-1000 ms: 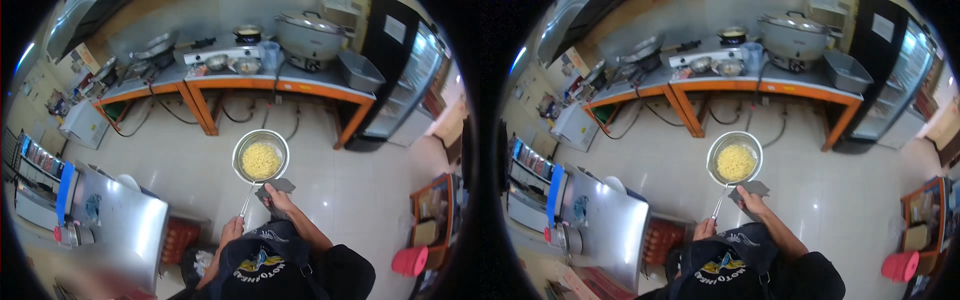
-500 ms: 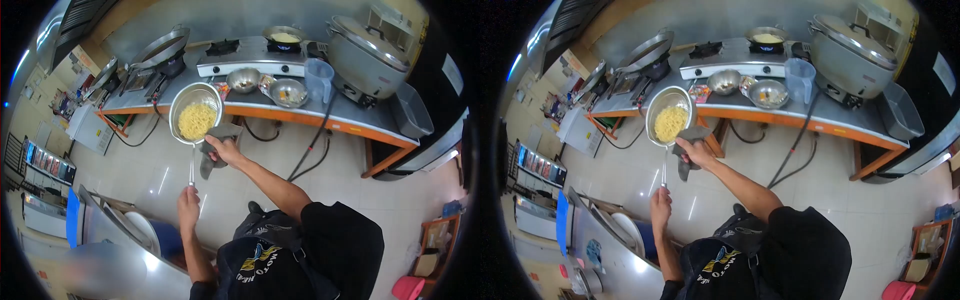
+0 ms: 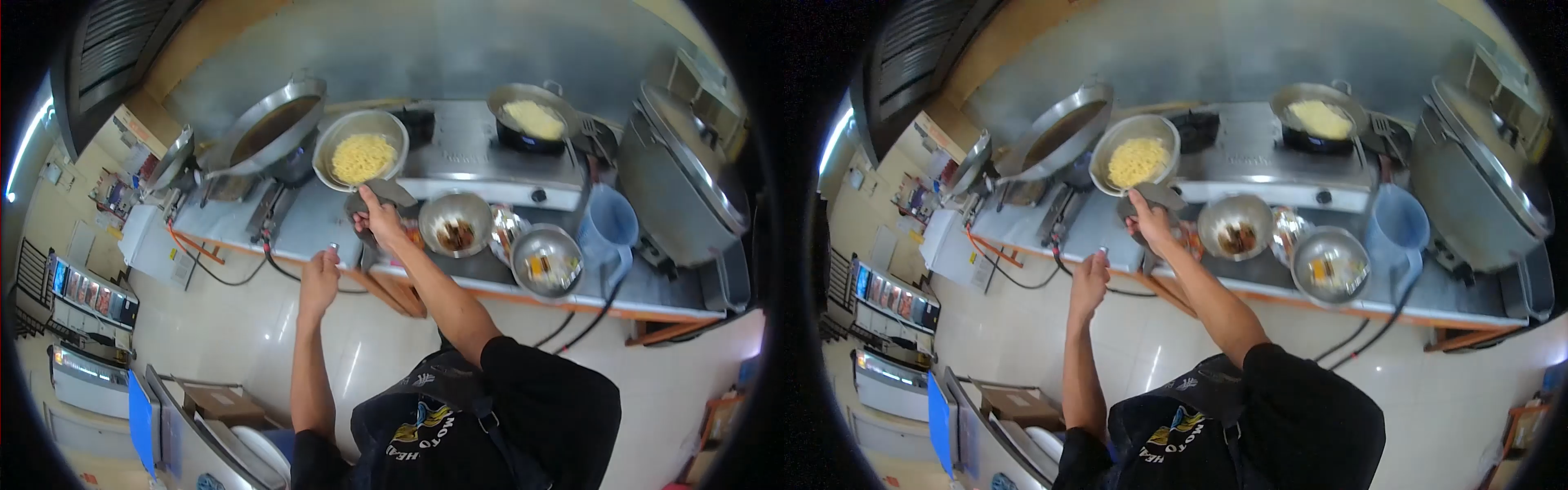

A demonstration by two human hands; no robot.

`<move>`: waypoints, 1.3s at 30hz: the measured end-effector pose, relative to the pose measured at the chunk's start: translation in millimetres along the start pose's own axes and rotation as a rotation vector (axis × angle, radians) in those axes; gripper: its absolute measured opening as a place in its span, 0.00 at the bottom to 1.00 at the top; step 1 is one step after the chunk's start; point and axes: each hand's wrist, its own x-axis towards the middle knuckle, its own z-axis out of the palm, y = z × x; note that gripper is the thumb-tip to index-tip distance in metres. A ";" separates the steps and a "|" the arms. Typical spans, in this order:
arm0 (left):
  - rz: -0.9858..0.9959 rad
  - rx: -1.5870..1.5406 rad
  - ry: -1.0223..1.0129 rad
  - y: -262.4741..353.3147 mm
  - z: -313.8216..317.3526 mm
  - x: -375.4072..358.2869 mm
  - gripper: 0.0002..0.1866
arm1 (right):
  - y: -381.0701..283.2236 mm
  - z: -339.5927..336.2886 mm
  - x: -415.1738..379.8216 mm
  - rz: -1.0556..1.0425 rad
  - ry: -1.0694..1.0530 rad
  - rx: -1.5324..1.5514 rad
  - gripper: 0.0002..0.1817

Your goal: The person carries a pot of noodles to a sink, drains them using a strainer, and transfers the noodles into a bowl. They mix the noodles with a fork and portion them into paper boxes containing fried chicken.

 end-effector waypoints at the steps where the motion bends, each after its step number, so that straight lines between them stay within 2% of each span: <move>1: 0.173 0.127 0.093 -12.2 9.8 27.8 0.21 | 0.1 -7.1 26.1 0.007 0.048 0.049 0.25; 2: 0.187 0.146 0.095 -2.4 10.1 48.2 0.21 | 1.7 -11.8 49.5 0.017 0.102 0.113 0.26; 4: -0.056 0.056 -0.003 24.0 10.7 84.7 0.23 | -3.5 -20.6 85.9 0.004 0.111 0.169 0.28; 5: -0.072 -0.007 -0.019 23.8 11.5 102.8 0.22 | 4.1 -30.0 105.8 -0.008 0.144 0.163 0.29; 8: -0.094 -0.005 -0.054 35.3 2.5 147.3 0.22 | 13.4 -43.6 147.6 0.023 0.227 0.176 0.31; 13: -0.064 0.033 -0.111 31.0 -3.7 190.7 0.22 | 10.5 -63.4 215.1 0.088 0.397 -0.011 0.36; 18: -0.080 0.050 -0.147 18.3 0.2 208.8 0.22 | 14.5 -71.5 220.2 0.187 0.570 0.001 0.40; 20: -0.075 0.037 -0.173 8.9 0.5 213.1 0.22 | 27.9 -72.8 217.1 0.128 0.610 0.041 0.37; 22: -0.067 0.016 -0.201 4.1 -1.1 219.1 0.22 | 42.3 -71.6 219.6 -0.046 0.635 -0.062 0.33; 24: -0.050 0.030 -0.226 2.7 13.6 231.9 0.22 | 31.7 -78.5 218.2 -0.082 0.680 -0.066 0.30; 26: -0.017 0.045 -0.262 -5.7 11.1 240.1 0.22 | 32.4 -64.2 206.4 -0.081 0.671 -0.078 0.31; 28: 0.050 0.067 -0.272 -7.3 17.1 256.0 0.23 | 52.4 -48.8 191.3 -0.168 0.569 -0.185 0.32; 31: 0.162 0.108 -0.253 -10.0 33.0 288.2 0.24 | 83.0 -18.7 143.7 -0.115 0.368 -0.394 0.32; 34: 0.140 0.133 -0.302 -9.4 47.2 324.4 0.25 | 102.6 0.8 90.5 -0.018 0.181 -0.481 0.30; 35: 0.125 0.129 -0.284 -5.3 49.6 331.8 0.25 | 107.8 -1.2 74.3 -0.017 0.217 -0.476 0.30; 37: 0.149 0.109 -0.274 -18.7 47.3 338.6 0.25 | 123.0 -5.2 36.2 -0.244 -0.031 -0.729 0.27; 38: 0.193 0.079 -0.273 -29.2 45.2 340.8 0.25 | 123.2 -10.0 21.7 -0.233 0.011 -0.725 0.27; 39: 0.273 0.110 -0.237 -33.5 41.2 336.0 0.24 | 118.9 -18.3 9.1 0.007 0.027 -0.798 0.29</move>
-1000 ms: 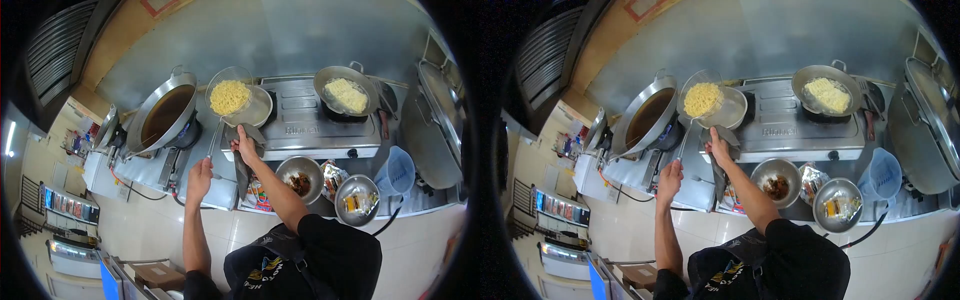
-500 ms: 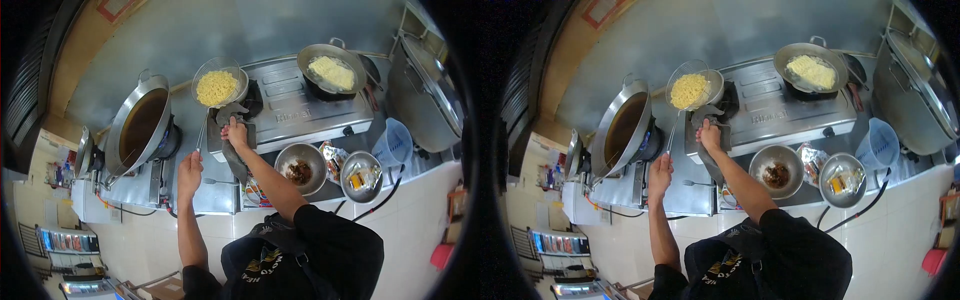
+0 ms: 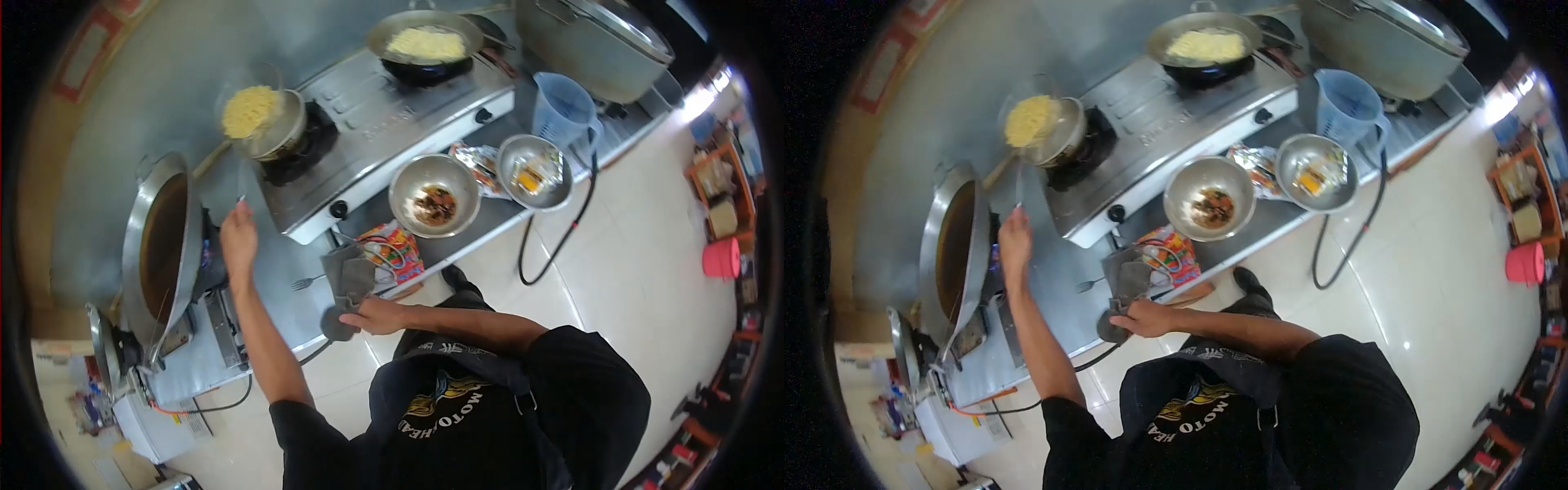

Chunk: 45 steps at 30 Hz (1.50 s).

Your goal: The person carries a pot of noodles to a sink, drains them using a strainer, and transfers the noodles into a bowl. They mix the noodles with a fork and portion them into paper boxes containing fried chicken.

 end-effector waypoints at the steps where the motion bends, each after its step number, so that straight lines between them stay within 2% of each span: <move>1: 0.065 0.048 0.038 -5.6 -5.7 -12.5 0.24 | 1.8 -5.5 -11.6 0.225 -0.088 -0.061 0.31; 2: 0.055 0.038 0.018 -1.1 -12.4 -28.2 0.24 | 2.1 -12.4 -19.5 0.319 -0.052 0.115 0.28; 3: 0.077 0.047 -0.025 7.9 -22.2 -43.1 0.23 | 14.0 -14.6 -19.7 0.339 -0.052 0.115 0.28; 5: 0.080 0.054 -0.060 19.7 -34.6 -74.7 0.22 | 45.8 -11.6 -11.4 0.274 -0.035 0.146 0.26; 6: 0.043 0.088 -0.084 26.2 -37.9 -90.6 0.21 | 43.1 -10.5 -6.3 0.213 0.042 0.099 0.24; 7: 0.007 0.124 -0.103 31.3 -39.6 -104.8 0.20 | 40.5 -11.5 3.2 0.212 0.024 0.098 0.24; 9: -0.006 0.120 -0.112 38.4 -41.5 -131.9 0.19 | 29.1 -6.8 27.0 0.085 -0.048 0.111 0.22; 11: -0.019 0.122 -0.128 49.6 -44.0 -153.3 0.18 | 20.4 20.0 62.0 -0.126 -0.022 -0.045 0.19; 13: -0.099 0.040 -0.194 62.9 -46.3 -165.3 0.19 | -23.1 32.4 86.4 -0.097 -0.245 -0.086 0.19; 14: -0.026 0.033 -0.167 62.0 -45.4 -167.0 0.18 | -20.6 49.0 107.2 -0.103 -0.249 -0.074 0.19; 16: -0.021 0.122 -0.173 73.1 -44.9 -171.9 0.17 | -0.2 82.3 133.2 -0.413 -0.316 0.324 0.21; 17: -0.009 0.201 -0.180 78.0 -43.9 -173.4 0.16 | 0.3 81.5 125.1 -0.420 -0.320 0.327 0.21; 19: -0.021 0.202 -0.190 81.9 -37.5 -179.1 0.15 | 9.1 63.4 93.6 -0.207 -0.254 -0.059 0.21; 21: -0.040 0.189 -0.206 82.2 -24.8 -186.7 0.14 | 31.9 29.3 54.8 -0.229 -0.581 -0.159 0.21; 22: -0.026 0.249 -0.221 80.8 -18.3 -191.8 0.12 | 40.1 2.6 23.8 -0.264 -0.605 -0.128 0.18; 23: -0.009 0.308 -0.238 81.7 -11.8 -195.9 0.11 | 61.5 -14.3 -2.8 -0.217 -0.607 -0.042 0.21; 25: 0.006 0.379 -0.276 85.3 3.1 -204.8 0.09 | 53.8 -75.1 -58.9 0.132 -0.612 -0.115 0.22; 27: 0.111 0.498 -0.225 74.8 21.4 -215.9 0.08 | 44.7 -124.6 -96.1 0.348 -0.580 0.069 0.21; 31: 0.244 0.646 -0.167 68.3 44.4 -226.7 0.10 | 36.9 -172.5 -155.4 0.439 -0.310 0.231 0.19; 32: 0.157 0.676 -0.212 69.4 47.3 -228.2 0.10 | 31.6 -176.7 -163.4 0.489 -0.203 0.293 0.18; 33: 0.156 0.676 -0.218 66.6 50.9 -227.5 0.10 | 33.9 -176.0 -168.6 0.493 -0.203 0.297 0.18; 35: 0.300 0.722 -0.139 57.0 60.5 -226.4 0.11 | 38.1 -175.8 -176.6 0.524 -0.031 0.400 0.20; 42: 0.355 0.680 -0.154 50.9 82.4 -241.1 0.10 | 44.3 -189.4 -181.6 0.547 0.027 0.435 0.19; 45: 0.304 0.586 -0.055 50.5 84.5 -246.4 0.09 | 44.4 -197.2 -181.4 0.539 0.039 0.453 0.19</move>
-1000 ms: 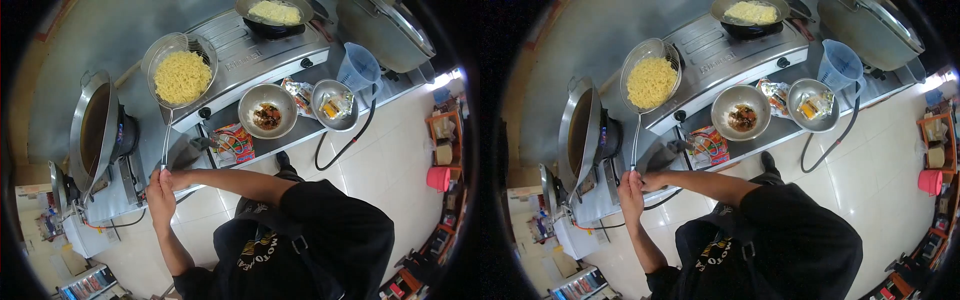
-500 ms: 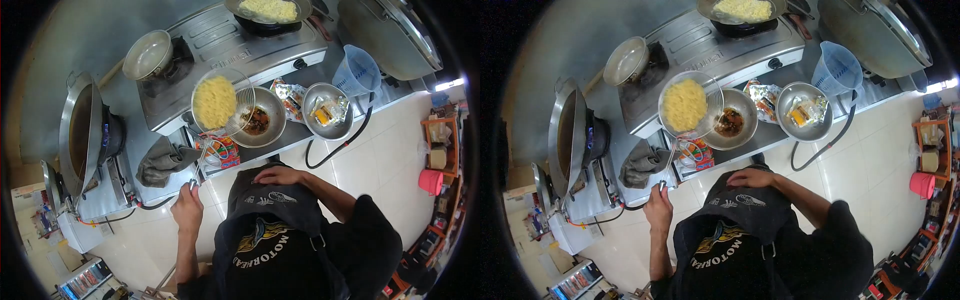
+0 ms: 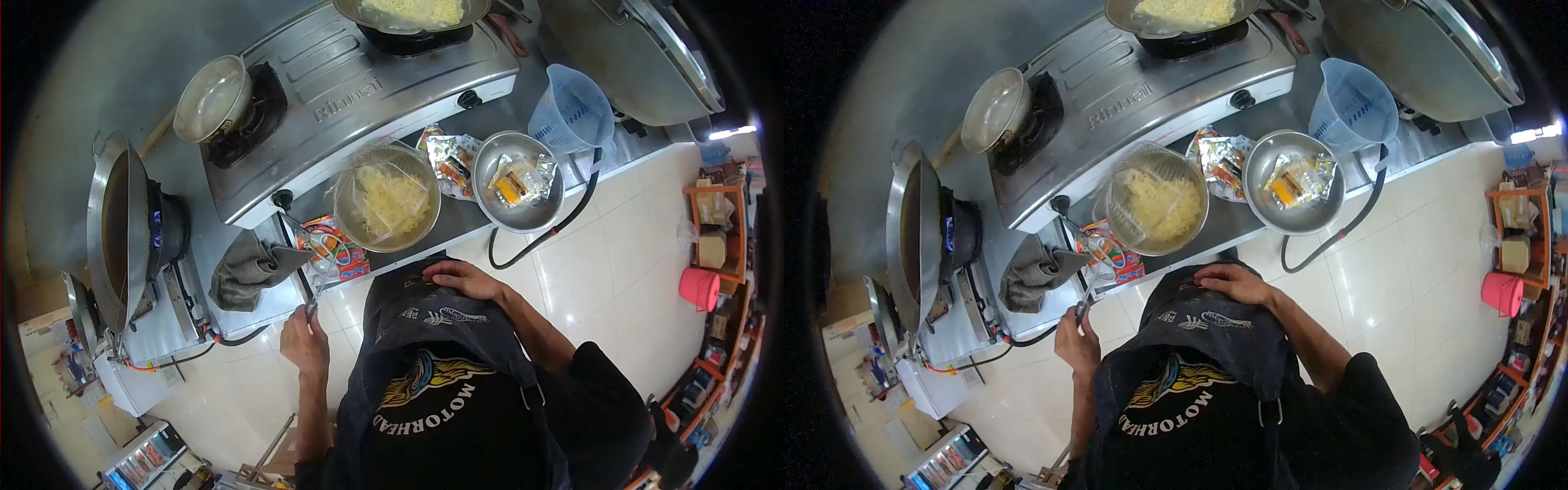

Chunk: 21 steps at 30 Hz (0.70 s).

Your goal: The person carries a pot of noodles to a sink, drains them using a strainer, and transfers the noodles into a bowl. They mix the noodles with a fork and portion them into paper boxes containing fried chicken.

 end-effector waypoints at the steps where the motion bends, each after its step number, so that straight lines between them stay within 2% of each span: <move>1: -0.037 -0.043 0.060 -2.2 2.0 -4.0 0.09 | 0.9 -3.2 0.9 0.014 0.000 0.005 0.19; 3: -0.082 -0.082 0.130 -1.4 1.3 -8.6 0.10 | 1.0 -10.1 4.1 0.025 -0.009 0.000 0.19; 5: -0.006 -0.017 0.134 3.7 0.7 -12.0 0.12 | 1.4 -17.9 7.7 0.053 -0.016 -0.034 0.19; 10: -0.033 -0.025 0.105 21.8 10.2 -20.5 0.13 | 6.1 -33.9 13.9 0.074 -0.066 0.017 0.20; 13: -0.089 -0.172 0.408 19.4 14.4 5.7 0.11 | 8.3 -39.8 23.1 0.055 -0.102 -0.004 0.20; 15: -0.318 -0.370 0.499 17.5 18.2 37.2 0.10 | 16.9 -37.5 30.5 0.077 -0.166 0.001 0.20; 16: -0.504 -0.499 0.459 31.4 -2.7 67.9 0.10 | 14.5 -35.1 32.7 0.083 -0.179 -0.001 0.20; 18: -0.476 -0.534 0.438 14.5 -10.7 112.0 0.11 | 6.9 -26.9 35.5 0.054 -0.220 -0.306 0.20; 20: -0.473 -0.446 0.320 1.2 -29.4 147.7 0.15 | 10.7 -15.4 38.0 0.041 -0.200 -0.277 0.19; 21: -0.491 -0.512 0.292 -20.8 -23.6 161.4 0.16 | 2.5 -6.0 39.7 -0.004 -0.191 -0.365 0.18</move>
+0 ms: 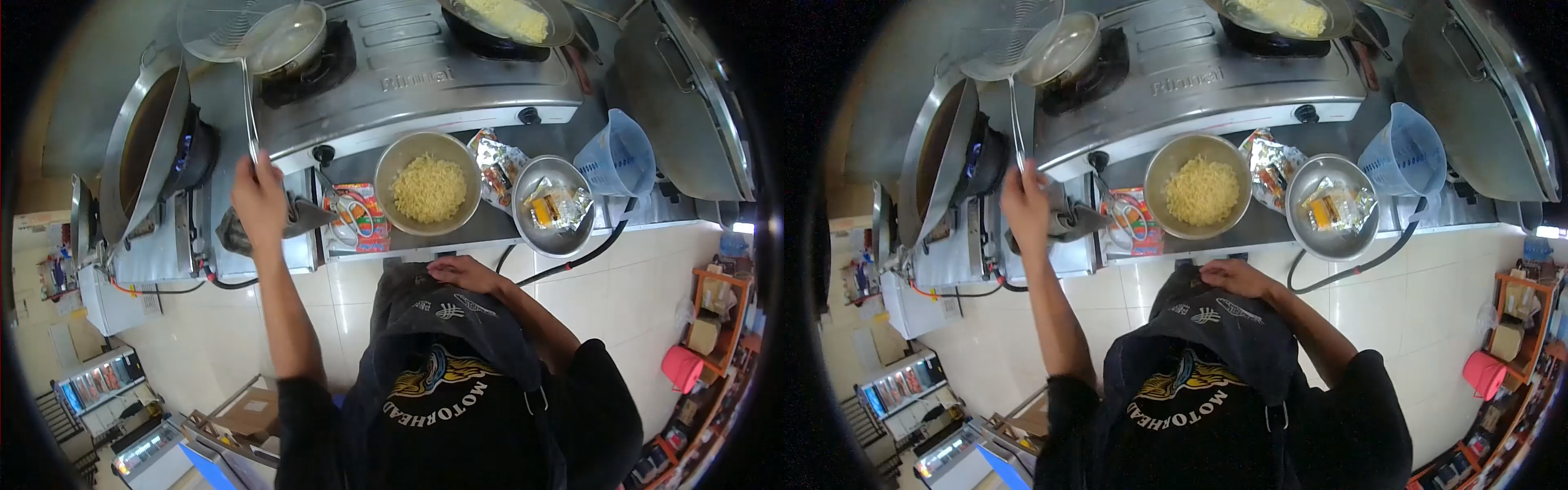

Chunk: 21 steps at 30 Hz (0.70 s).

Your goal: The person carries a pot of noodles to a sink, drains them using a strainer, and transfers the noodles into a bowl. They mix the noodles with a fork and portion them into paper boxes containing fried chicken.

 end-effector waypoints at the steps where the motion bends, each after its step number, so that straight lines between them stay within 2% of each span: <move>1: 0.004 0.057 -0.032 -11.7 -2.0 20.5 0.15 | -14.0 7.4 2.9 -0.036 0.014 -0.091 0.17; 2: 0.012 0.115 -0.066 -19.7 -6.1 37.7 0.15 | -26.8 17.4 7.2 -0.029 0.007 -0.094 0.17; 3: 0.010 0.112 -0.064 -22.3 -11.3 53.0 0.15 | -40.6 27.1 14.0 -0.181 0.056 -0.182 0.15; 4: -0.134 0.059 -0.228 -22.1 -17.2 66.1 0.15 | -53.4 37.6 21.5 -0.331 0.108 -0.268 0.13; 5: -0.279 0.005 -0.394 -23.1 -21.4 74.9 0.15 | -66.1 49.5 30.1 -0.325 0.110 -0.269 0.13; 6: -0.279 -0.002 -0.397 -24.4 -22.0 83.1 0.15 | -79.5 60.3 41.1 -0.384 0.204 -0.396 0.11; 7: -0.254 0.023 -0.496 -25.0 -21.5 92.3 0.14 | -91.1 69.0 54.5 -0.446 0.301 -0.528 0.09; 8: -0.228 0.051 -0.596 -27.9 -24.2 97.1 0.16 | -95.3 79.8 71.3 -0.444 0.307 -0.537 0.09; 9: -0.221 0.040 -0.599 -35.0 -26.7 99.2 0.16 | -94.8 89.8 89.8 -0.502 0.424 -0.603 0.08; 10: -0.175 0.117 -0.551 -43.2 -24.4 103.5 0.21 | -97.0 95.8 102.4 -0.556 0.553 -0.674 0.07; 11: -0.124 0.190 -0.509 -48.0 -19.9 108.5 0.27 | -105.8 101.6 105.2 -0.542 0.582 -0.687 0.07; 13: 0.181 0.308 -0.294 -55.0 -29.9 92.1 0.36 | -128.8 109.7 94.6 -0.535 0.625 -0.722 0.07; 14: 0.344 0.284 -0.141 -63.6 -36.1 80.8 0.33 | -134.8 110.3 84.6 -0.590 0.747 -0.695 0.10; 15: 0.502 0.251 0.021 -71.0 -43.2 68.5 0.31 | -130.1 106.5 74.6 -0.572 0.789 -0.708 0.10; 17: 0.410 -0.013 0.223 -58.1 -55.1 23.5 0.23 | -115.8 89.3 48.1 -0.266 1.109 -0.440 0.14; 19: 0.118 -0.334 0.047 -76.5 -48.4 -15.5 0.12 | -98.1 68.2 30.8 -0.030 1.499 -0.206 0.15; 21: 0.054 -0.382 -0.174 -96.4 -15.6 -44.3 0.06 | -72.8 42.6 29.2 0.024 1.704 -0.171 0.16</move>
